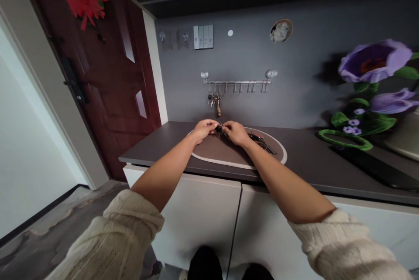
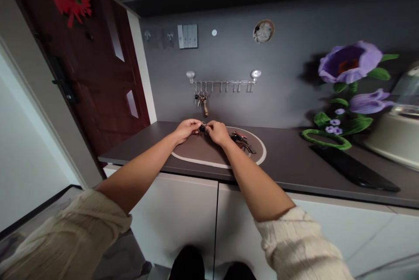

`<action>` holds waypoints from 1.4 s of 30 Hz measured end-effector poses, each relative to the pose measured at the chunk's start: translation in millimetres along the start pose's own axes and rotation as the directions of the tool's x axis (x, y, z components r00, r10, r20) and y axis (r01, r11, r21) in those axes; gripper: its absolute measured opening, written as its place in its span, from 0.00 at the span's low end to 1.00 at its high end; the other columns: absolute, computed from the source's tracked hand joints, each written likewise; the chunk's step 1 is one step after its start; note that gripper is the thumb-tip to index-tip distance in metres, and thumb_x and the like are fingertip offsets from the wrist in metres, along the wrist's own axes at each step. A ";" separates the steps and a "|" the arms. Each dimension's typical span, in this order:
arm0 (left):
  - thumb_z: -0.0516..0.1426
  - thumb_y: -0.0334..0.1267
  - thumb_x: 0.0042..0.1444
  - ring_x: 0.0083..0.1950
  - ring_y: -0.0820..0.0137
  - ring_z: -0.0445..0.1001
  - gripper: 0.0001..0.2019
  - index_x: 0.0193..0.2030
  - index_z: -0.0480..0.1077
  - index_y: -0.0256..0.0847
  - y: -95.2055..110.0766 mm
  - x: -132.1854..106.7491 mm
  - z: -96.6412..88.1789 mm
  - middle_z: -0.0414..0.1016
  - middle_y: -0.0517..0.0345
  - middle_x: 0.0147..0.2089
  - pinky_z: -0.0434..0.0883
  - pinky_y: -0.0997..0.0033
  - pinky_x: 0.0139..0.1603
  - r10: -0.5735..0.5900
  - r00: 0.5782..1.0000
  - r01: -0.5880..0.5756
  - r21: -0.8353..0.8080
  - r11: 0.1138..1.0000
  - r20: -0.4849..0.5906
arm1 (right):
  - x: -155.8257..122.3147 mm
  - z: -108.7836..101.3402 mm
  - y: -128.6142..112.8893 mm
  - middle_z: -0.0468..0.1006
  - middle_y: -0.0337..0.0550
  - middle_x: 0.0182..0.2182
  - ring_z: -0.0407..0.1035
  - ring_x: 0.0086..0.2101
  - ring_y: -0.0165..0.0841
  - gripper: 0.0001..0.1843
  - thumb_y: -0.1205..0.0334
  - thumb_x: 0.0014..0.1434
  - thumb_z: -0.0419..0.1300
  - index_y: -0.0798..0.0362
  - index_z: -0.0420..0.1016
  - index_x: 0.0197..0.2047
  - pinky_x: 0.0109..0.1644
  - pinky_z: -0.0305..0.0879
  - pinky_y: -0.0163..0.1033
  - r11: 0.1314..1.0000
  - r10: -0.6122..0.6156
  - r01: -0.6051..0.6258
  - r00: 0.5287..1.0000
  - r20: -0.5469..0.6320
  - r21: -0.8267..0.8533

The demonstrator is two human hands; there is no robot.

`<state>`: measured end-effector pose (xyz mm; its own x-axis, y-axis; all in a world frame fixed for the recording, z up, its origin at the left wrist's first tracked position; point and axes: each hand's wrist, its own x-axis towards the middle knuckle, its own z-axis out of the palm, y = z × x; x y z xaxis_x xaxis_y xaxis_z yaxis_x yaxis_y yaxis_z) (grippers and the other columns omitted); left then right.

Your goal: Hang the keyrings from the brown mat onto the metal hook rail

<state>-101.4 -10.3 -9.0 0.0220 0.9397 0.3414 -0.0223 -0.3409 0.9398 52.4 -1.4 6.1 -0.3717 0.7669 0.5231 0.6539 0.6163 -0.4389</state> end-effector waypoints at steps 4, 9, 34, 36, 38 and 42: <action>0.60 0.39 0.41 0.28 0.80 0.66 0.12 0.32 0.69 0.33 2.4 -1.0 2.2 0.71 0.57 0.30 0.65 0.76 0.32 -0.035 0.999 0.035 -0.058 0.998 -0.009 | 3.7 3.7 3.3 0.75 0.41 0.30 0.66 0.29 0.28 0.10 0.61 0.51 0.52 0.54 0.73 0.33 0.36 0.58 0.32 0.991 0.023 -0.019 0.999 -0.029 0.133; 0.60 0.37 0.42 0.29 0.79 0.67 0.10 0.31 0.68 0.33 4.3 -2.4 3.9 0.70 0.58 0.30 0.67 0.73 0.34 -0.055 0.998 0.050 -0.141 0.989 -0.028 | 7.4 8.0 7.0 0.75 0.40 0.28 0.65 0.28 0.26 0.10 0.59 0.49 0.53 0.55 0.72 0.31 0.35 0.59 0.31 0.932 0.024 -0.011 0.999 -0.029 0.362; 0.59 0.43 0.42 0.31 0.76 0.69 0.15 0.34 0.70 0.35 -1.7 0.8 10.0 0.73 0.52 0.33 0.65 0.78 0.28 0.023 0.996 -0.025 -0.023 0.999 -0.086 | 5.6 1.7 4.4 0.70 0.39 0.26 0.64 0.27 0.26 0.13 0.54 0.47 0.55 0.56 0.64 0.29 0.35 0.63 0.34 0.712 0.177 -0.091 0.983 -0.053 0.696; 0.58 0.43 0.43 0.30 0.76 0.68 0.13 0.33 0.70 0.35 -2.5 0.3 10.5 0.72 0.53 0.31 0.63 0.79 0.26 0.042 0.994 -0.038 0.038 0.999 -0.101 | 7.1 0.3 3.7 0.70 0.39 0.27 0.64 0.28 0.26 0.13 0.53 0.47 0.55 0.55 0.64 0.29 0.35 0.63 0.34 0.699 0.202 -0.101 0.977 -0.061 0.708; 0.57 0.42 0.44 0.29 0.76 0.67 0.12 0.32 0.70 0.35 -3.2 -0.1 11.2 0.72 0.54 0.30 0.62 0.79 0.25 0.056 0.992 -0.047 0.084 0.995 -0.109 | 10.5 -2.7 2.5 0.69 0.40 0.27 0.64 0.28 0.27 0.12 0.54 0.47 0.55 0.55 0.64 0.29 0.35 0.64 0.34 0.703 0.223 -0.097 0.971 -0.089 0.705; 0.55 0.42 0.45 0.26 0.77 0.65 0.11 0.28 0.69 0.35 -3.0 -0.9 13.7 0.70 0.56 0.26 0.61 0.78 0.25 0.080 0.988 -0.059 0.159 0.986 -0.131 | 22.9 -15.0 -3.5 0.68 0.40 0.27 0.64 0.29 0.27 0.07 0.59 0.49 0.53 0.54 0.64 0.29 0.35 0.65 0.35 0.672 0.272 -0.112 0.957 -0.103 0.732</action>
<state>-87.7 -10.5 -12.0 -0.1106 0.9051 0.4106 0.1358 -0.3955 0.9084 51.5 11.4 30.6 -0.1100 0.8829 0.4565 -0.0019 0.4591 -0.8884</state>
